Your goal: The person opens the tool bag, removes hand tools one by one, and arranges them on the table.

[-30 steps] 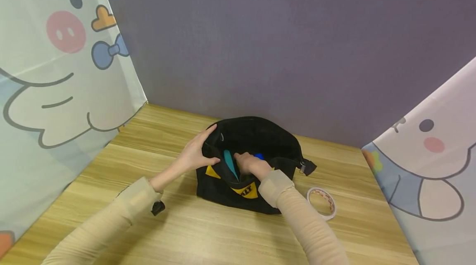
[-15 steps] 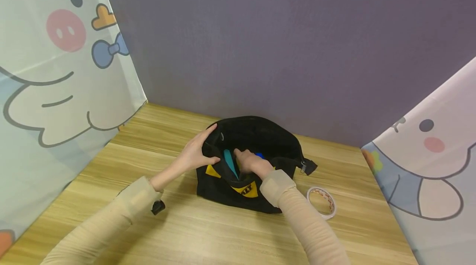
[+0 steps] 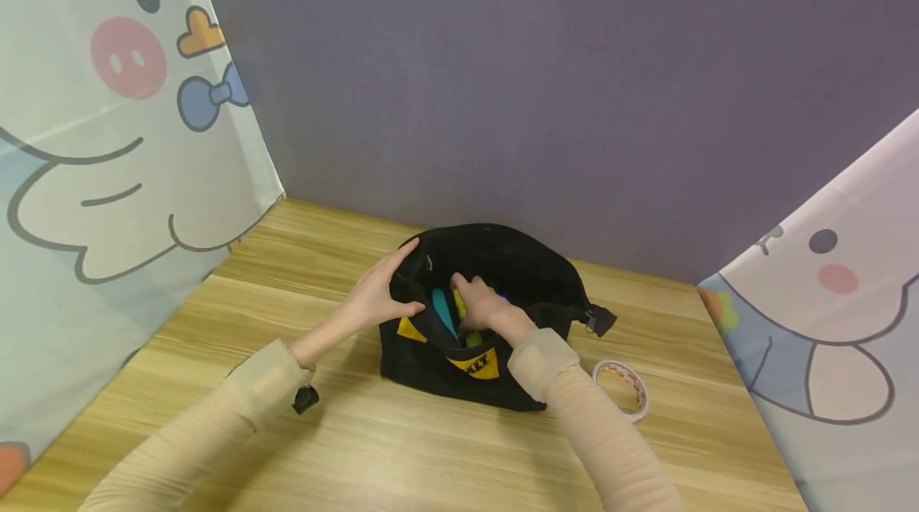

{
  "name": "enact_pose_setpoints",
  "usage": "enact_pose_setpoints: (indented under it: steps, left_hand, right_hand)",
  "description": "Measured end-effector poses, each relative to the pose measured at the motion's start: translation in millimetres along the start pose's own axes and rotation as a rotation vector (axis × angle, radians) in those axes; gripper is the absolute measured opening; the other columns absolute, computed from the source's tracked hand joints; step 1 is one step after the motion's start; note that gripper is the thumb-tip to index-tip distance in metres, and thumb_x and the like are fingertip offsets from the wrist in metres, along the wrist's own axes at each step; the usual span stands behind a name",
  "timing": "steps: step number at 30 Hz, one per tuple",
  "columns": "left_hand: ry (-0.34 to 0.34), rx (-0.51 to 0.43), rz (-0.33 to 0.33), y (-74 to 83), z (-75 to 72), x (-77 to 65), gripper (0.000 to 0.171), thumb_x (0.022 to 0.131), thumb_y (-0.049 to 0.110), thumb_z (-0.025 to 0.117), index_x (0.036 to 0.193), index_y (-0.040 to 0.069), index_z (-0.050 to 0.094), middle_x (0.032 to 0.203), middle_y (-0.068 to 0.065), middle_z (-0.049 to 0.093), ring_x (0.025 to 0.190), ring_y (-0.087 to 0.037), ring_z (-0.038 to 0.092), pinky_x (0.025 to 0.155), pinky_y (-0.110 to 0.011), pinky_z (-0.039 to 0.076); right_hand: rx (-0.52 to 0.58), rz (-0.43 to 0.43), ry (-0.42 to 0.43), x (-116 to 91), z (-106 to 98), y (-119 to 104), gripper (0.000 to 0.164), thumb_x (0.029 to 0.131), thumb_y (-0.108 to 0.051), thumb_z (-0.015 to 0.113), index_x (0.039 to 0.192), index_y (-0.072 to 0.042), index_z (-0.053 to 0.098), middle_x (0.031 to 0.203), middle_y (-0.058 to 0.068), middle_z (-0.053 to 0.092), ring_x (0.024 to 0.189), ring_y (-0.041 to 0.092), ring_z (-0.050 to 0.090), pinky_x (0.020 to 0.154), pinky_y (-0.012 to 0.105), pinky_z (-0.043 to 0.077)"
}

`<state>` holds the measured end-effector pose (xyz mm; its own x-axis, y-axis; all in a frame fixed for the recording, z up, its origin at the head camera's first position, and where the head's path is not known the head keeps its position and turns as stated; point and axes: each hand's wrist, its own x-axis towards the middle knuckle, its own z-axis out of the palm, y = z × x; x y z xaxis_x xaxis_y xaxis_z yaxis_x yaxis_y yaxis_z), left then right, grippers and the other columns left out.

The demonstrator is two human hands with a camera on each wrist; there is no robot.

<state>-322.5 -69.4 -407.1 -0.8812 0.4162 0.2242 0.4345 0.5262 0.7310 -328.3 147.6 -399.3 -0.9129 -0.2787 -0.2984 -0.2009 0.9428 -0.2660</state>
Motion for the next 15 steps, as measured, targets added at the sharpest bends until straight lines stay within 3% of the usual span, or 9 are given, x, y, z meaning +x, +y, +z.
enact_pose_setpoints:
  steps: [7, 15]
  left_hand:
    - [0.003, 0.003, -0.008, 0.3, 0.6, 0.1, 0.103, 0.078, 0.022, 0.084, 0.159, 0.027, 0.021, 0.163, -0.012, 0.03, 0.147, -0.042, 0.031, 0.111, -0.066, 0.035]
    - [0.007, 0.006, -0.009, -1.3, 1.1, 0.6, 0.102, 0.078, 0.022, 0.083, 0.159, 0.027, 0.021, 0.162, -0.013, 0.031, 0.148, -0.043, 0.029, 0.112, -0.066, 0.034]
  right_hand:
    - [0.052, -0.061, 0.139, -9.4, -9.9, -4.8, 0.07, 0.077, -0.012, 0.085, 0.133, -0.013, 0.043, 0.112, 0.017, 0.053, 0.089, 0.025, 0.055, 0.075, 0.038, 0.056]
    - [0.087, -0.084, 0.24, -19.4, -16.5, -6.9, 0.074, 0.078, -0.013, 0.084, 0.138, -0.013, 0.04, 0.117, 0.02, 0.052, 0.085, 0.024, 0.058, 0.072, 0.035, 0.057]
